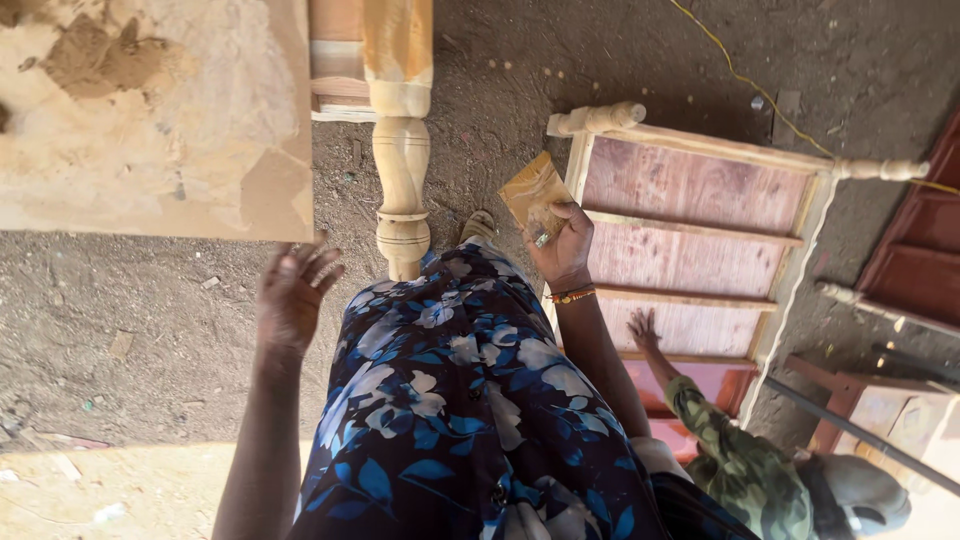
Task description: The person scoops wood filler from a board and applies it to the joints and surfaces of a wooden bed frame using a small wooden spreader. The person works on the headboard and footboard, smoothing the filler into the wood grain.
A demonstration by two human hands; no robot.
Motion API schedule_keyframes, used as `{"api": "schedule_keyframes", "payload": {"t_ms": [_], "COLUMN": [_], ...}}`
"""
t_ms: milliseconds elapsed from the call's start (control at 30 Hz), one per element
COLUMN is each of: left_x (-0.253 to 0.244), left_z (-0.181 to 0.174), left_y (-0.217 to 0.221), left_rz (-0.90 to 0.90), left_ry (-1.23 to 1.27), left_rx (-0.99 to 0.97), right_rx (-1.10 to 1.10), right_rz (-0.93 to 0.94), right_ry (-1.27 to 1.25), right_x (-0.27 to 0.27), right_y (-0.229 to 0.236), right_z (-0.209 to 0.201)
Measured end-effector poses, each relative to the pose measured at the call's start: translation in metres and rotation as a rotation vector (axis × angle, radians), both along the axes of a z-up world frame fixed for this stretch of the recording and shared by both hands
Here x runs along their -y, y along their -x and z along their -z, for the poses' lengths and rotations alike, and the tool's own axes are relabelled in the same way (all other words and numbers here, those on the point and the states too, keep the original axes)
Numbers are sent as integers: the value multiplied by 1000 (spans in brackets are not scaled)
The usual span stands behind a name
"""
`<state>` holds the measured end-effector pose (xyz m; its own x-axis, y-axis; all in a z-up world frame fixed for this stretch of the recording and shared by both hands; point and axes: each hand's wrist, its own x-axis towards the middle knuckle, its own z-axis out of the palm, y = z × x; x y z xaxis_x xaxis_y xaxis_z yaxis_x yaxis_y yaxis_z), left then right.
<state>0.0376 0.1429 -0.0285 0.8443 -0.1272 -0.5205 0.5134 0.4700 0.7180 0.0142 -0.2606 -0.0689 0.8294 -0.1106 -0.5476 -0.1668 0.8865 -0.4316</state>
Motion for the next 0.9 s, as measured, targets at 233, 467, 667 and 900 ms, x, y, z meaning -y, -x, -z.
{"api": "schedule_keyframes", "payload": {"t_ms": [233,467,667,900], "left_x": [50,39,-6,-17], "left_z": [-12,23,73,81], "left_y": [1,8,27,17], "left_rz": [391,614,698,221], "left_ry": [-132,-294,-1000,-846], "left_rx": [121,88,-65,184], "right_rx": [-25,31,67,195], "right_rz": [-43,-63,-122,-278], "right_ry": [15,15,77,169], "right_x": [-5,-10,-16,-20], "right_y": [-7,-13,-30,-68], "right_z": [-2,-18,-45,-69]}}
